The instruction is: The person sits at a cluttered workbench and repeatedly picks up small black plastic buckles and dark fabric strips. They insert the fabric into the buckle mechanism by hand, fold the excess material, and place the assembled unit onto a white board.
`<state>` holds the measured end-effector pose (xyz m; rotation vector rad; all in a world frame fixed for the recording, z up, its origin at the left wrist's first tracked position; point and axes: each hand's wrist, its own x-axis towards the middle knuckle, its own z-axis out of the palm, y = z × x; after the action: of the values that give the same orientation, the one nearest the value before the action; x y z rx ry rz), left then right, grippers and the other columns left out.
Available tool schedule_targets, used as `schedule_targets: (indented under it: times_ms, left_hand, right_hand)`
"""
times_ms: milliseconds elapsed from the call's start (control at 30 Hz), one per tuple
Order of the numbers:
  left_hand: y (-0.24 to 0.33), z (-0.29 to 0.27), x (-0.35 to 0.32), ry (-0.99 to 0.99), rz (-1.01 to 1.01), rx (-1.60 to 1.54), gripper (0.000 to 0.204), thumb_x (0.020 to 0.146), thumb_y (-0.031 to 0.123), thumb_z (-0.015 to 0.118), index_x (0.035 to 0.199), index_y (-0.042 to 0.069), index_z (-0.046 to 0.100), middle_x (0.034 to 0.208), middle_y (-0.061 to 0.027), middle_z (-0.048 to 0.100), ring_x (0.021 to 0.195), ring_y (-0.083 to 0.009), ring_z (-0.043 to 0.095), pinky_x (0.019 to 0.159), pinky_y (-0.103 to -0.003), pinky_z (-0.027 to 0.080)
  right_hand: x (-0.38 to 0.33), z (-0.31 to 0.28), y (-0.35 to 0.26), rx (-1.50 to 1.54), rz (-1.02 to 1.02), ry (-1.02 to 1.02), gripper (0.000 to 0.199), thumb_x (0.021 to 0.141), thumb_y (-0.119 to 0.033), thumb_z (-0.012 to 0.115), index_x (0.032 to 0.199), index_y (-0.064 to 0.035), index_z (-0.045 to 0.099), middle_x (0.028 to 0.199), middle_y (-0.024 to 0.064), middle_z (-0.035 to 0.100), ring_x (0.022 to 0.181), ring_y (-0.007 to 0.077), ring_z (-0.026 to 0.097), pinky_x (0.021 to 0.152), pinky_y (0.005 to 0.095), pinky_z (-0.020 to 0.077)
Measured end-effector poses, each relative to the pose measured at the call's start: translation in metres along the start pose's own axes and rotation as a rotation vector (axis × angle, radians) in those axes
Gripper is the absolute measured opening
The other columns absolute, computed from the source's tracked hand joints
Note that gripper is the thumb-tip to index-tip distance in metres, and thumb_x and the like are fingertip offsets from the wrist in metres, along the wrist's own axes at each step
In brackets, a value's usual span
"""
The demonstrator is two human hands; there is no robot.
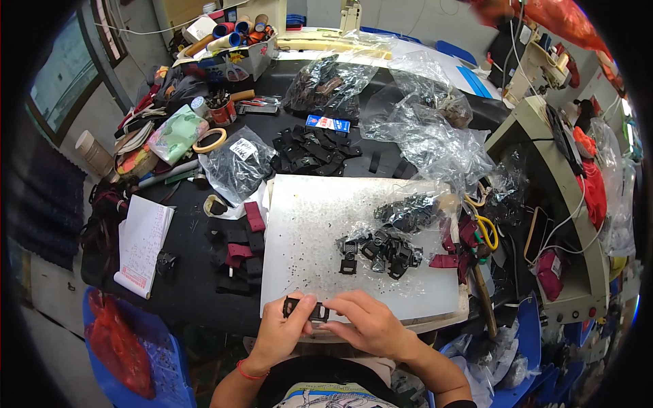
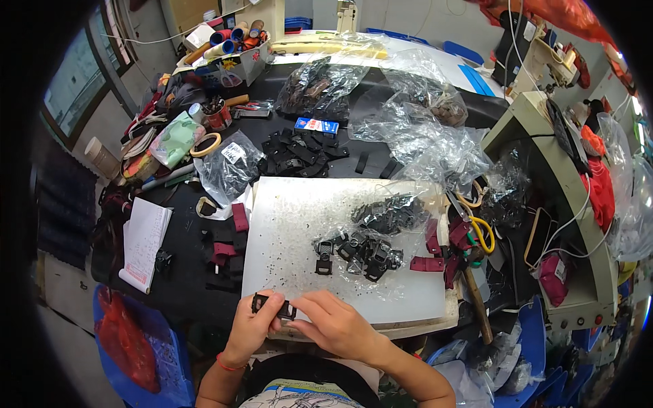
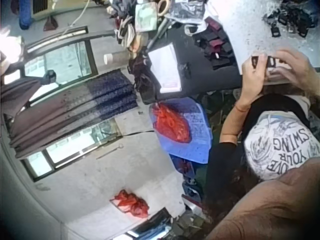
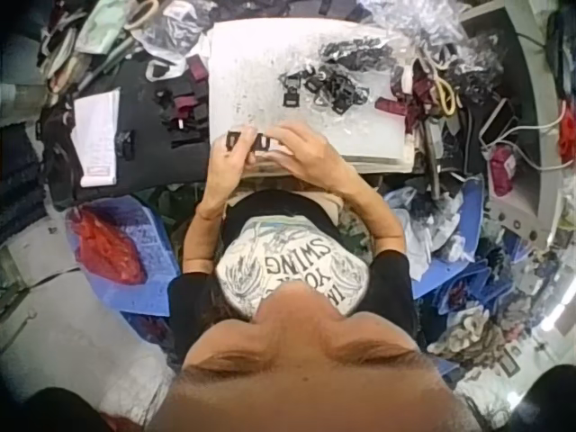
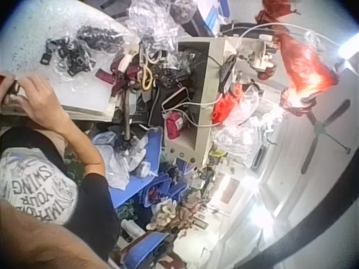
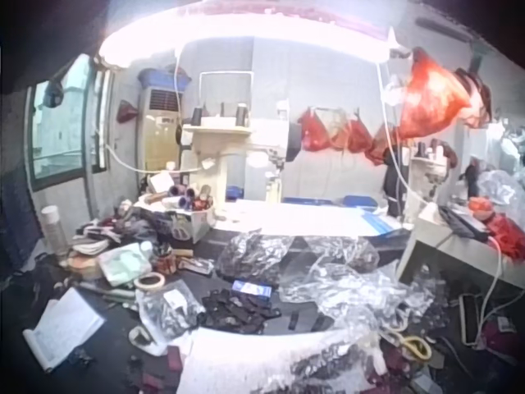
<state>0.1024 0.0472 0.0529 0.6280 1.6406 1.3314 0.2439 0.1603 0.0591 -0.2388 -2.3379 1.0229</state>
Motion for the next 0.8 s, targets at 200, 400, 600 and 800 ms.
schedule_targets:
  times_ms: [200, 400, 600, 800]
  left_hand:
    - [-0.006, -0.003, 0.000, -0.015, 0.081, 0.099, 0.026, 0.095, 0.021, 0.053, 0.083, 0.001, 0.063, 0.063, -0.0027, 0.061, 0.055, -0.0049, 0.052, 0.049, -0.022, 0.039]
    - [0.000, 0.026, 0.005, 0.127, 0.241, -0.352, 0.024, 0.097, 0.015, 0.048, 0.112, 0.001, 0.060, 0.074, -0.0008, 0.061, 0.064, -0.0057, 0.053, 0.056, -0.022, 0.042]
    - [0.001, -0.008, 0.003, -0.207, 0.052, 0.066, 0.024, 0.097, 0.017, 0.045, 0.107, -0.001, 0.059, 0.063, 0.0009, 0.053, 0.057, -0.0050, 0.046, 0.052, -0.022, 0.038]
    - [-0.005, -0.020, -0.006, -0.224, -0.135, -0.286, 0.020, 0.095, 0.018, 0.044, 0.089, 0.003, 0.055, 0.058, 0.0037, 0.043, 0.050, -0.0031, 0.035, 0.046, -0.021, 0.026]
  right_hand:
    - [-0.007, 0.010, 0.011, -0.077, -0.108, 0.056, 0.031, 0.075, -0.004, 0.071, 0.103, 0.0019, 0.059, 0.088, 0.0130, 0.058, 0.071, 0.0269, 0.057, 0.063, 0.0342, 0.0480]
    - [-0.004, 0.040, -0.012, -0.116, 0.049, 0.302, 0.026, 0.073, -0.002, 0.073, 0.095, -0.0004, 0.062, 0.085, 0.0127, 0.061, 0.066, 0.0244, 0.058, 0.056, 0.0311, 0.0473]
    - [0.021, 0.009, -0.001, -0.033, 0.080, 0.115, 0.020, 0.077, 0.000, 0.067, 0.097, -0.0026, 0.063, 0.086, 0.0105, 0.061, 0.074, 0.0289, 0.058, 0.066, 0.0347, 0.0473]
    - [0.018, 0.004, 0.002, -0.061, -0.061, -0.120, 0.021, 0.076, -0.003, 0.070, 0.096, -0.0030, 0.062, 0.088, 0.0091, 0.060, 0.073, 0.0260, 0.057, 0.063, 0.0335, 0.0467]
